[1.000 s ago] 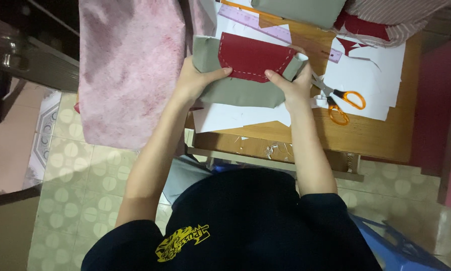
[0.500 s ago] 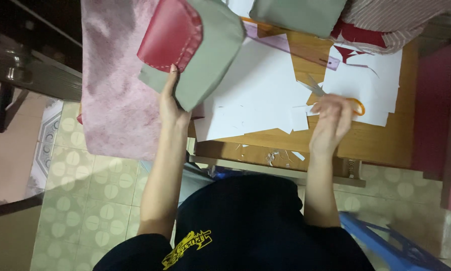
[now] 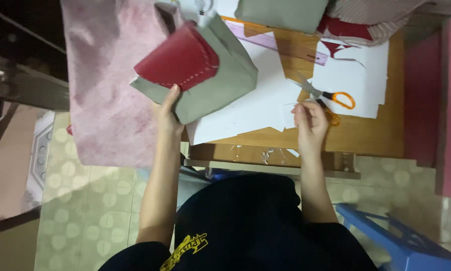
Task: Assembling a small leather pouch by folding and aligning the pieces
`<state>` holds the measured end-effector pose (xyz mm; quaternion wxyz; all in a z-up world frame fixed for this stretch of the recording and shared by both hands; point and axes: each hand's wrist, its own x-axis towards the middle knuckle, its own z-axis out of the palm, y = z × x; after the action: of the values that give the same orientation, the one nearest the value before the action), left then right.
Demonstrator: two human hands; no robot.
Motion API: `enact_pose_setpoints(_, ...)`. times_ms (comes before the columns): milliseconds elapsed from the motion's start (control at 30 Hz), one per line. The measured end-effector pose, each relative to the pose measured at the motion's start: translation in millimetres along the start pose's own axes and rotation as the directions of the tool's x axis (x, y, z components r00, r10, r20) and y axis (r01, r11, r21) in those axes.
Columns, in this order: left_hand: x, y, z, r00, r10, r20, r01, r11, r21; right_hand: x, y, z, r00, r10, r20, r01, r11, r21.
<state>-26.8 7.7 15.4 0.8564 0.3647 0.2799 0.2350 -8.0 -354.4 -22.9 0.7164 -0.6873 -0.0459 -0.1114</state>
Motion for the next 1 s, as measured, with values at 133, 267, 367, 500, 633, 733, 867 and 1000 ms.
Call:
enact_pose_setpoints(133,-12.7,-31.1,11.4,0.995,0.092,0.030,-0.095,0.987,0.126,-0.4,9.1,-2.1,1.000,-0.009,0.004,0.009,1.000,-0.022)
enact_pose_setpoints(267,-38.6,-43.2,27.1,0.996,0.079,0.031,-0.084,0.969,0.234,-0.1,6.6,-1.1,1.000,-0.004,0.005,0.004,1.000,-0.004)
enact_pose_setpoints(367,-22.3,-72.0,2.5,0.992,0.097,0.081,-0.116,0.955,0.273,0.8,6.3,-0.6,1.000,-0.020,0.019,0.020,1.000,-0.004)
enact_pose_setpoints(500,-15.5,-78.9,-16.2,0.937,0.169,0.307,-0.302,0.835,0.460,-0.2,-10.4,3.9,0.999,-0.031,0.029,0.032,0.999,-0.031)
enact_pose_setpoints(633,-3.7,-85.6,-30.7,0.896,0.223,0.383,-0.384,0.821,0.421,0.9,-5.7,4.8,1.000,-0.024,0.019,0.025,0.999,-0.047)
enact_pose_setpoints(733,-26.6,-44.5,-1.6,0.755,0.294,0.585,-0.532,0.797,0.286,-0.6,-13.0,6.9,0.998,-0.051,0.041,0.054,0.997,-0.058)
enact_pose_setpoints(867,-34.5,-32.0,7.1,0.694,0.265,0.669,-0.591,0.741,0.319,-3.0,-19.2,14.7,0.959,-0.285,0.001,0.282,0.947,-0.156)
enact_pose_setpoints(1000,-38.0,-31.7,7.2,0.629,0.289,0.722,-0.642,0.717,0.271,-21.4,-52.2,27.7,0.739,-0.664,0.117,0.645,0.646,-0.408)
